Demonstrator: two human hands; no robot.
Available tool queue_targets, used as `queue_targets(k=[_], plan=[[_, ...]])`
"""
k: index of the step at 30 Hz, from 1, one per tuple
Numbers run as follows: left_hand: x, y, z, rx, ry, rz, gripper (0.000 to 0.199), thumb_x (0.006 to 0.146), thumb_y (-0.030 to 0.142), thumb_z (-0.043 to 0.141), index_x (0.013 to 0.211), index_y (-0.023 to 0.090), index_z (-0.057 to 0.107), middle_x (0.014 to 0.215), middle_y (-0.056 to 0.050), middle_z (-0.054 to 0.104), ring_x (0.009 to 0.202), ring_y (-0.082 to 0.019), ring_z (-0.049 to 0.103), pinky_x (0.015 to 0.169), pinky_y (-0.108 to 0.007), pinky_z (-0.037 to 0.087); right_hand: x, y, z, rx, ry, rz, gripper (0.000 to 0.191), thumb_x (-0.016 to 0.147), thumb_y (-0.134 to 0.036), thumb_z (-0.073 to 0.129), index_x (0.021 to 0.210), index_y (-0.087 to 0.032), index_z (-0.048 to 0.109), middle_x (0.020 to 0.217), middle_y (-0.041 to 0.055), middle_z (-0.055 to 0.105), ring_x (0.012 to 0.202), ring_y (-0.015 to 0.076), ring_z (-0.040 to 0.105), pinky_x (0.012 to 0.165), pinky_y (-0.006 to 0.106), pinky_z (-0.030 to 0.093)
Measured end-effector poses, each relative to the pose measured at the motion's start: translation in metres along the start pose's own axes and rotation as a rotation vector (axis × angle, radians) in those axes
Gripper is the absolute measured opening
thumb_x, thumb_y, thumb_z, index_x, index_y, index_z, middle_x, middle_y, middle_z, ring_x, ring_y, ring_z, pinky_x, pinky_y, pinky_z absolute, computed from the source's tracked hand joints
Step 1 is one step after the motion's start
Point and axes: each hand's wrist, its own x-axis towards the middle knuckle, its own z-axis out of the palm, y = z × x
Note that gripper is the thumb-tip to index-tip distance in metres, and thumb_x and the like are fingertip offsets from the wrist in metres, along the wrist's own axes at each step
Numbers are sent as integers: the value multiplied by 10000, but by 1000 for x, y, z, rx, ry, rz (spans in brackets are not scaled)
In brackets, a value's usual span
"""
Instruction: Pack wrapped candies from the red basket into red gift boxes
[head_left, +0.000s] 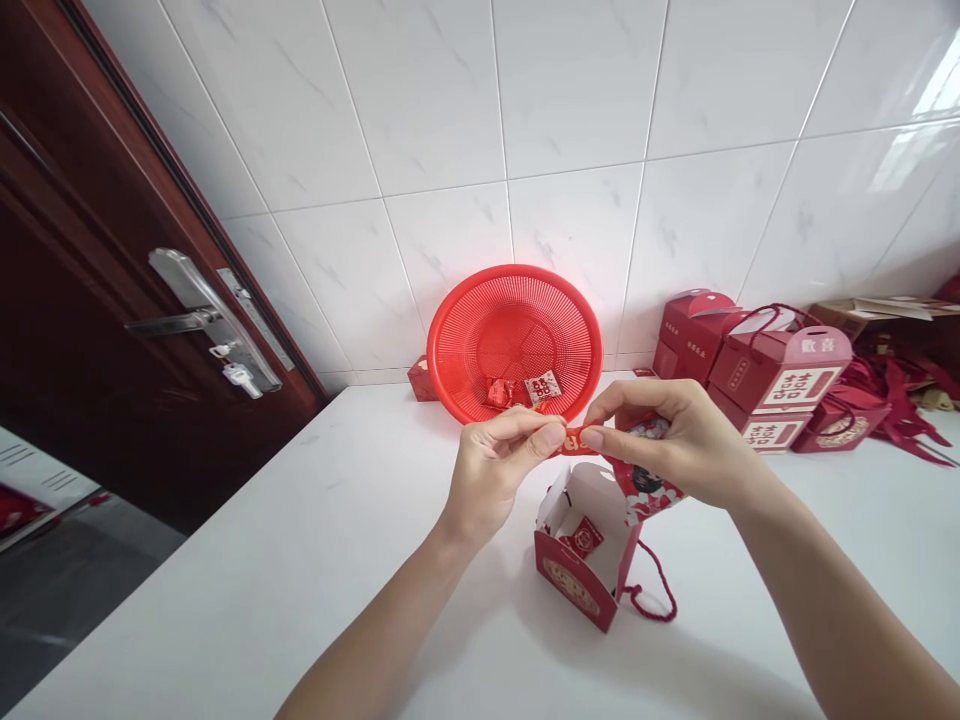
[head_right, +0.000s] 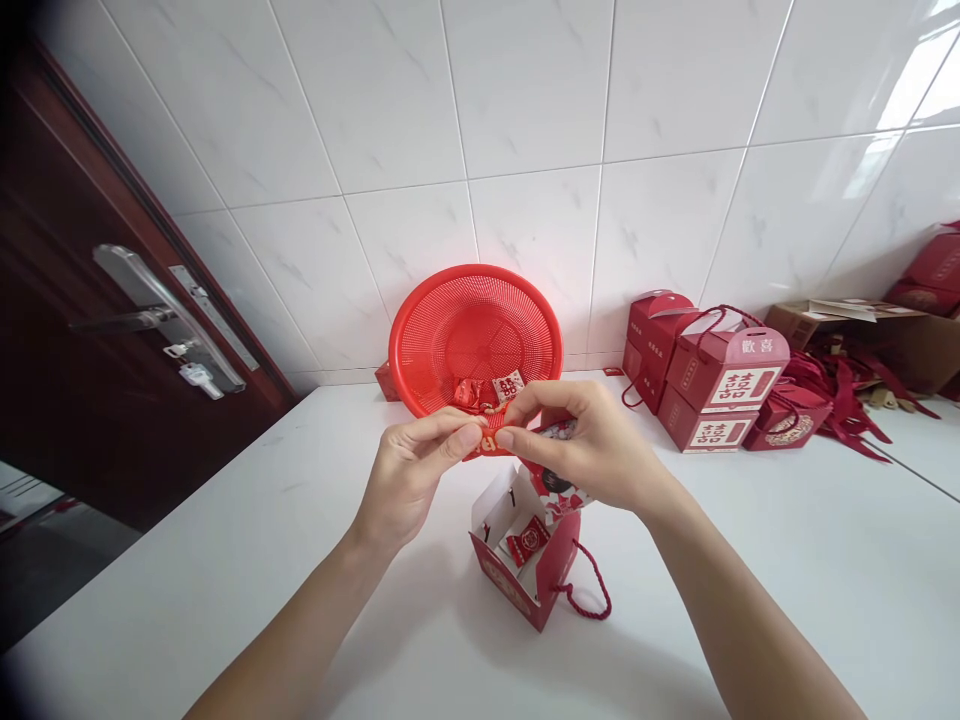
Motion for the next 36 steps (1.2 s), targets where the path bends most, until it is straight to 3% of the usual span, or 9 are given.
queue_targets(k=[4, 13, 24, 29, 36], plan=[[1, -1, 0, -8, 24, 26, 96, 816, 310, 771, 850, 231, 815, 799, -15, 682, 800, -126, 635, 759, -235, 538, 1, 1, 1, 39, -63, 19, 193, 806, -368, 760, 766, -185, 711, 677, -2, 670, 589, 109, 576, 526, 224, 440], [-2, -2, 2, -40, 71, 35, 131, 821, 345, 766, 811, 221, 806, 768, -16, 672, 784, -127, 583, 743, -239, 500, 1, -2, 6, 143, 38, 53, 279, 787, -449, 777, 750, -176, 736, 691, 35, 704, 617, 143, 618, 535, 244, 477], [1, 4, 0, -22, -37, -104, 213, 811, 359, 769, 944, 197, 812, 893, -68, 768, 793, -156, 652, 787, -281, 553, 2, -3, -1, 191, 41, 107, 291, 765, -446, 787, 736, -163, 726, 672, 40, 700, 573, 131, 596, 489, 232, 445], [1, 4, -1, 61, 1, -39, 206, 832, 376, 746, 878, 187, 813, 764, -52, 739, 735, -163, 649, 746, -295, 563, 3, -1, -4, 154, -22, 145, 330, 770, -482, 774, 730, -160, 716, 659, 30, 671, 546, 112, 540, 481, 233, 408], [-1, 4, -3, 95, 46, 26, 190, 838, 374, 740, 837, 196, 807, 735, -42, 731, 712, -159, 634, 689, -283, 545, 4, 3, 1, 205, -84, 129, 299, 786, -440, 776, 701, -162, 708, 634, 3, 640, 570, 103, 541, 515, 223, 402]])
